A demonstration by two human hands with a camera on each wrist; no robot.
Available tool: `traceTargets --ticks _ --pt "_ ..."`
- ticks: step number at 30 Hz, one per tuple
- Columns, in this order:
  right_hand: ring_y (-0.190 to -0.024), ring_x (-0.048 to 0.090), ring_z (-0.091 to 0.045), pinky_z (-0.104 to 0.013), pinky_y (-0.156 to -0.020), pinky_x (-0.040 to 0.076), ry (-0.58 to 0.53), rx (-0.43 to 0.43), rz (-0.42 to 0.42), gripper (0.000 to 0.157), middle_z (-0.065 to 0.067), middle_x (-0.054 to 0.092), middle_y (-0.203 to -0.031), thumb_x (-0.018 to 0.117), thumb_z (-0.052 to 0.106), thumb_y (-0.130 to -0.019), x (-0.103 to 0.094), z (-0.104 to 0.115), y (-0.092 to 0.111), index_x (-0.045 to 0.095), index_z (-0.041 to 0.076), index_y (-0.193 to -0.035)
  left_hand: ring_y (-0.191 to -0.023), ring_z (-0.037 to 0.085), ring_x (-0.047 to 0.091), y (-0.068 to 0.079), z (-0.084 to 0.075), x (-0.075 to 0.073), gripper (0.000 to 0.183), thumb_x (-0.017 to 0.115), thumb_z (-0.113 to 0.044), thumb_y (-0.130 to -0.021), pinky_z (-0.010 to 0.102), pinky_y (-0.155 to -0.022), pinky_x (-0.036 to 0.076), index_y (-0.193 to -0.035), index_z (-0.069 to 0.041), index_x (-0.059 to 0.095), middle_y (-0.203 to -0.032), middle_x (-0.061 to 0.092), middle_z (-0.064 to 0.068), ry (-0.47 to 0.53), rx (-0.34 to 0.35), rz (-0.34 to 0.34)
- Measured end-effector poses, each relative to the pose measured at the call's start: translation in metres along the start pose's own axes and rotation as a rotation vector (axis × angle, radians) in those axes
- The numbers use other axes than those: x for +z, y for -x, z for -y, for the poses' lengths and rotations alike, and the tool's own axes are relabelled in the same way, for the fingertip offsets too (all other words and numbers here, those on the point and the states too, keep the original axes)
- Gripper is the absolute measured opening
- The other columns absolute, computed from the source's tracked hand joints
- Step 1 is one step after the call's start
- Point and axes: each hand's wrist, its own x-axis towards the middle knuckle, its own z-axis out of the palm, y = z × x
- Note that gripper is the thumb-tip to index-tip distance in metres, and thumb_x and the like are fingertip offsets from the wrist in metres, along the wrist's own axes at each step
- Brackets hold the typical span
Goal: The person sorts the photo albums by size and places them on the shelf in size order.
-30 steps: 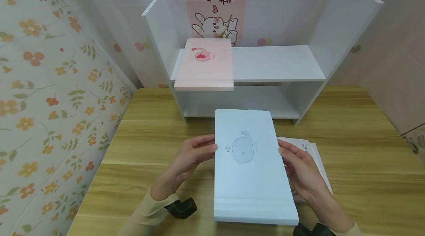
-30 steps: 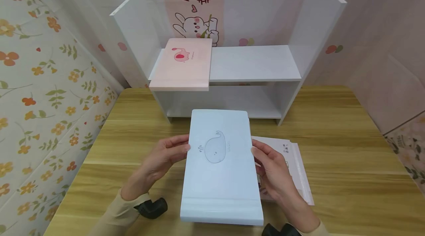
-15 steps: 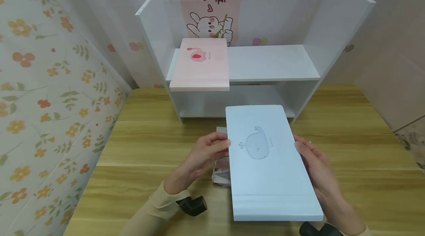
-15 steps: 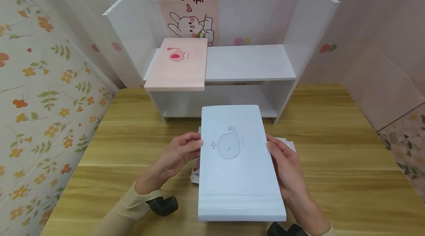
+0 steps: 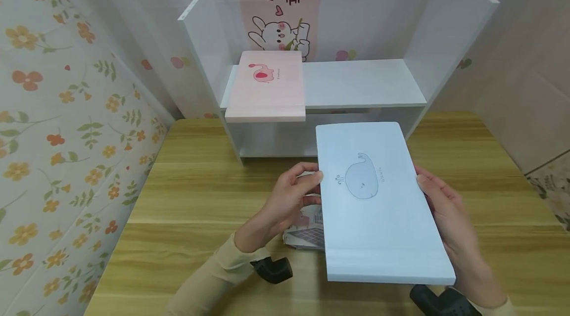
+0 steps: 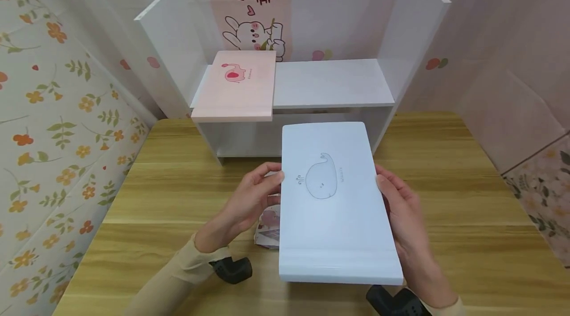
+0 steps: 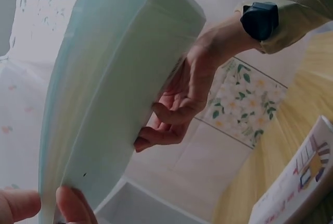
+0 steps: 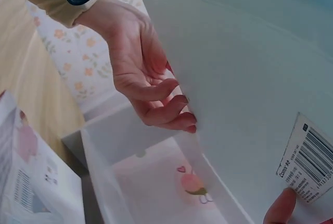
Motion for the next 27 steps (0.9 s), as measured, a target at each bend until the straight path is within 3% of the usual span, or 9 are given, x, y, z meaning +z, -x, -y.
traceTargets --ticks 9,18,22,27 --pt "-0.077 0.065 -0.011 -0.024 -0.057 0.053 -0.07 -0.01 -0.018 0.023 0.001 0.068 -0.098 0.054 0.018 -0.096 0.004 0.015 -0.01 0.068 0.02 -0.114 -0.079 0.013 0.06 -0.005 -0.016 0.016 0.029 0.053 -0.007 -0.095 0.023 -0.073 0.051 -0.12 0.008 0.053 -0.095 0.062 0.003 0.055 0.058 -0.073" --pt "-0.081 0.065 -0.011 -0.024 -0.061 0.054 -0.106 -0.041 -0.026 0.023 0.0 0.067 -0.101 0.059 0.02 -0.092 0.013 0.031 -0.031 0.067 0.018 -0.114 -0.091 0.01 0.061 -0.009 -0.031 0.019 0.039 0.05 0.0 -0.094 0.024 -0.087 0.049 -0.132 0.009 0.045 -0.12 0.057 0.016 0.158 0.123 -0.052" --pt "-0.082 0.064 -0.009 -0.023 -0.062 0.054 -0.036 -0.029 -0.046 0.038 0.002 0.063 -0.103 0.06 0.025 -0.092 0.014 0.038 -0.042 0.058 0.017 -0.129 -0.107 0.015 0.057 -0.015 -0.033 0.02 0.043 0.049 0.0 -0.095 0.027 -0.096 0.043 -0.136 0.008 0.04 -0.134 0.047 0.019 0.204 0.143 -0.029" --pt "-0.082 0.063 -0.007 -0.023 -0.064 0.054 -0.001 0.019 -0.104 0.055 0.004 0.059 -0.108 0.062 0.03 -0.09 0.017 0.044 -0.052 0.045 0.017 -0.14 -0.122 0.021 0.048 -0.024 -0.033 0.021 0.044 0.047 0.001 -0.095 0.029 -0.101 0.038 -0.138 0.008 0.038 -0.14 0.042 0.017 0.258 0.181 -0.002"
